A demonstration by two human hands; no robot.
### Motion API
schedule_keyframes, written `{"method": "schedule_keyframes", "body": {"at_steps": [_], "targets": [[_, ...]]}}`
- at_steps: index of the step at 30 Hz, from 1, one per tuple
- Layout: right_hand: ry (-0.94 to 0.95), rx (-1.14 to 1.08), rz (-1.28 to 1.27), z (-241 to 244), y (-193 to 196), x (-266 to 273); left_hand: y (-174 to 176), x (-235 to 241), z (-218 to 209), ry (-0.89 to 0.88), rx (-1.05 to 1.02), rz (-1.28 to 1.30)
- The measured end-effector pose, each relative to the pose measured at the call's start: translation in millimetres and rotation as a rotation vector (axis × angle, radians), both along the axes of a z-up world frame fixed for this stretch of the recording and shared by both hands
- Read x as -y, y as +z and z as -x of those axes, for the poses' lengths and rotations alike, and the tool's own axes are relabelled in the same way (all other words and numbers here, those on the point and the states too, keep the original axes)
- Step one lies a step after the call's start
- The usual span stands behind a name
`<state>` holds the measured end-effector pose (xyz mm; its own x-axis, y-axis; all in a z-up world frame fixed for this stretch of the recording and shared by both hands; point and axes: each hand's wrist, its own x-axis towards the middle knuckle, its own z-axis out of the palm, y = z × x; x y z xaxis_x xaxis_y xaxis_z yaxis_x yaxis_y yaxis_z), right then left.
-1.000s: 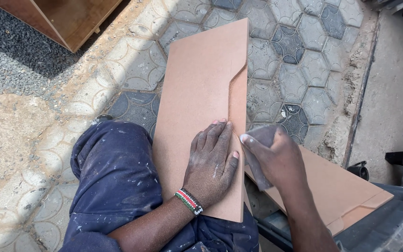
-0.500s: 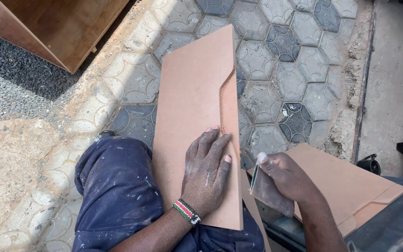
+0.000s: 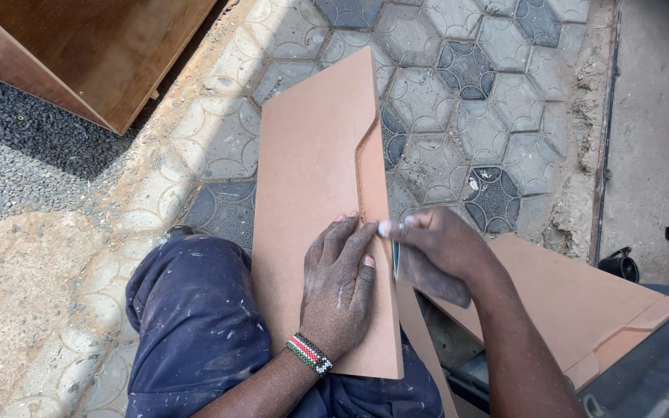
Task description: The person sits on the ground and sands the edges and surfaces of a rectangular wooden board using a sanding block. They rotate the board to smooth different sides and then place it on a stack of similar boards.
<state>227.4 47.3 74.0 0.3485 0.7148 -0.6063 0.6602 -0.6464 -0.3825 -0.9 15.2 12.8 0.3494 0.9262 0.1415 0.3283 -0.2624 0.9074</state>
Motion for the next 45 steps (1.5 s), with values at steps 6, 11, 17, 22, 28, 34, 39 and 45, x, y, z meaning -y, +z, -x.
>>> {"method": "schedule_keyframes", "body": {"at_steps": [6,11,17,22,28,34,39,45], "targets": [[-0.187,-0.012,-0.139,0.1,5.9,1.0,5.6,-1.7,6.3,-0.044,0.042,-0.077],[-0.174,-0.166,-0.057,3.8,-2.4,44.7,11.3,-2.2,7.1,-0.065,0.087,-0.192],[-0.275,-0.23,-0.049,13.9,11.0,72.2,1.7,4.7,-0.8,-0.004,-0.133,-0.12],[-0.286,-0.133,-0.107,17.4,26.9,72.1,-7.5,6.1,-1.6,-0.027,-0.232,-0.061],[-0.333,-0.138,-0.189,2.0,20.0,81.9,6.6,2.5,3.4,-0.081,-0.047,-0.142],[-0.447,-0.247,-0.171,-0.9,16.5,89.0,6.6,6.6,5.8,-0.093,0.086,-0.248],[-0.552,-0.473,-0.286,-8.4,6.7,96.9,-6.0,7.2,0.0,-0.054,-0.111,-0.043],[-0.577,-0.377,-0.37,7.8,23.4,96.8,0.3,2.3,2.1,-0.048,-0.073,-0.056]]}}
